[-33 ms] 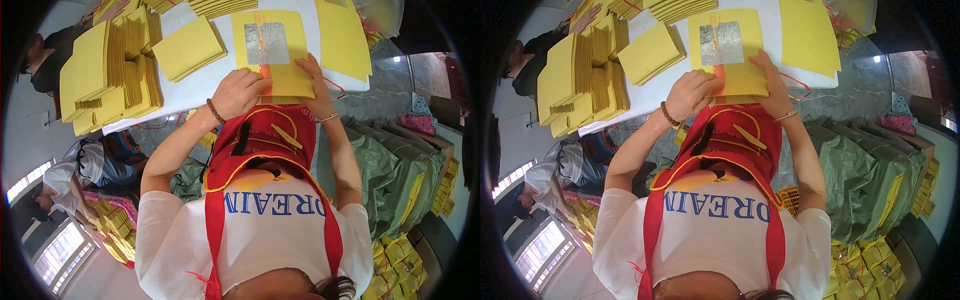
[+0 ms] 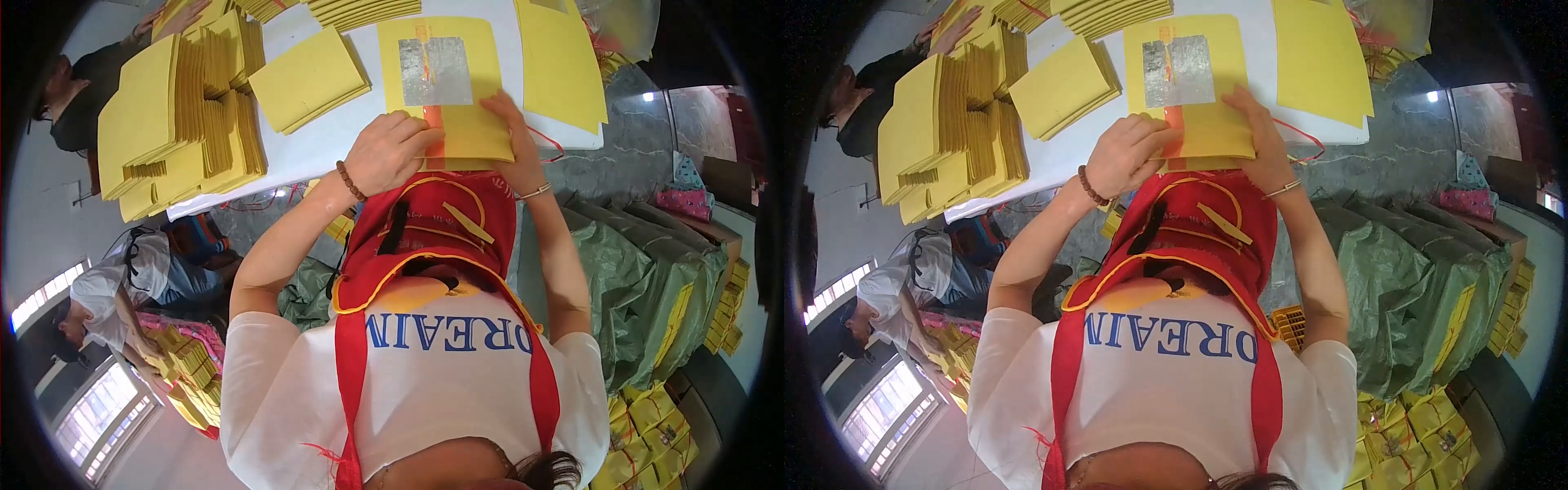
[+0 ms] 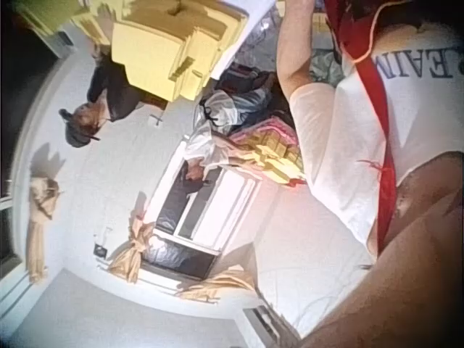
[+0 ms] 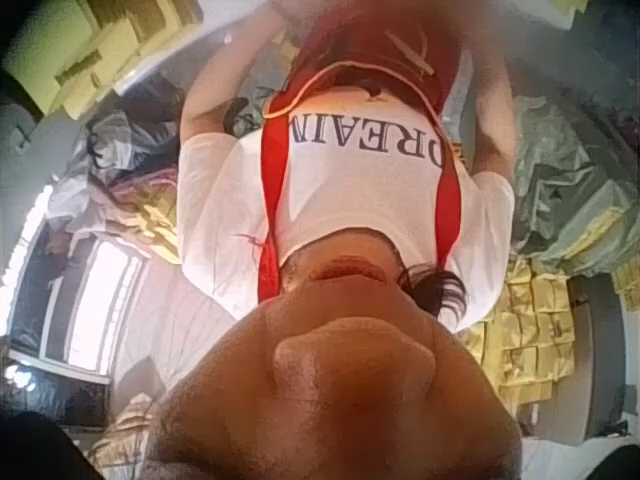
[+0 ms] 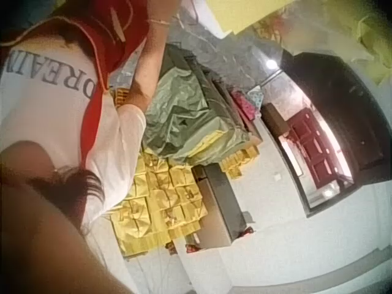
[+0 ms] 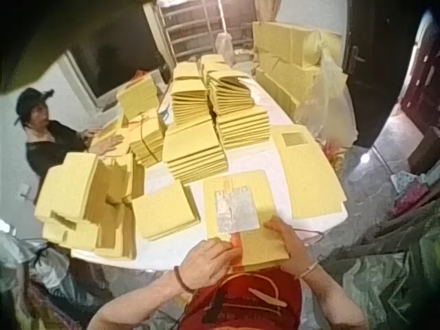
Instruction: Folding and stacking yellow joss paper with gold and silver foil details.
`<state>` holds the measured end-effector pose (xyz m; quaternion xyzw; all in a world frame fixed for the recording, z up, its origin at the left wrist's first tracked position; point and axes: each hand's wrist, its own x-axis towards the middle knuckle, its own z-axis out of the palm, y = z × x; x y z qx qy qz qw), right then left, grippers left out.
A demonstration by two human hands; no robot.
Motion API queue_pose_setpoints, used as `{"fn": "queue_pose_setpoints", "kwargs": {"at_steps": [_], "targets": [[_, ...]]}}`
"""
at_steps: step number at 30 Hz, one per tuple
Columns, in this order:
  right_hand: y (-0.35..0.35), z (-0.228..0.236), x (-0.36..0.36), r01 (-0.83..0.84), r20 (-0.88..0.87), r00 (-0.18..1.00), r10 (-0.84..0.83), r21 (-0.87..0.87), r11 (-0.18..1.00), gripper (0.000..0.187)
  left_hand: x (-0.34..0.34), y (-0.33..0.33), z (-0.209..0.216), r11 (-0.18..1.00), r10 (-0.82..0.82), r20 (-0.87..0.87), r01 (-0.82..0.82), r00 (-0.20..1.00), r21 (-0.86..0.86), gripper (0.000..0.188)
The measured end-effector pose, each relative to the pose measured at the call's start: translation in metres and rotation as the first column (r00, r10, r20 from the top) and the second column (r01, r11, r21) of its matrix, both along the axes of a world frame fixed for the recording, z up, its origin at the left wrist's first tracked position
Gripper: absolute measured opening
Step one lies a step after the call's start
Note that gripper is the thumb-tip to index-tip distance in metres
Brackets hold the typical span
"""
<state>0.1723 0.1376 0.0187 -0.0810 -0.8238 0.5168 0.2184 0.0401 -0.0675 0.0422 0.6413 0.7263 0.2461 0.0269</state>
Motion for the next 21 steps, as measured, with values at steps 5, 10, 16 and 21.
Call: {"fn": "queue_pose_setpoints", "kwargs": {"at_steps": [5, 10, 16, 21], "targets": [[0.017, -0.01, 0.0, -0.135, 0.015, 0.991, 0.135, 0.149, 0.98, 0.038, -0.003, -0.008, 0.011, 0.981, 0.095, 0.034, -0.1, 0.995, 0.169, 0.065], [0.015, -0.008, -0.004, -0.086, -0.024, 0.996, 0.09, 0.128, 0.988, 0.036, -0.005, -0.005, -0.005, 0.919, 0.359, 0.077, -0.367, 0.93, 0.146, 0.069], [0.02, 0.016, 0.0, -0.103, -0.068, 0.989, 0.129, 0.301, 0.948, 0.031, -0.003, -0.001, 0.011, 0.933, 0.339, -0.053, -0.328, 0.939, 0.146, 0.042], [0.012, 0.041, 0.028, -0.197, -0.007, 0.971, 0.238, 0.544, 0.816, 0.03, 0.01, -0.024, 0.022, 0.967, 0.229, -0.073, -0.218, 0.971, 0.133, 0.038]]}}
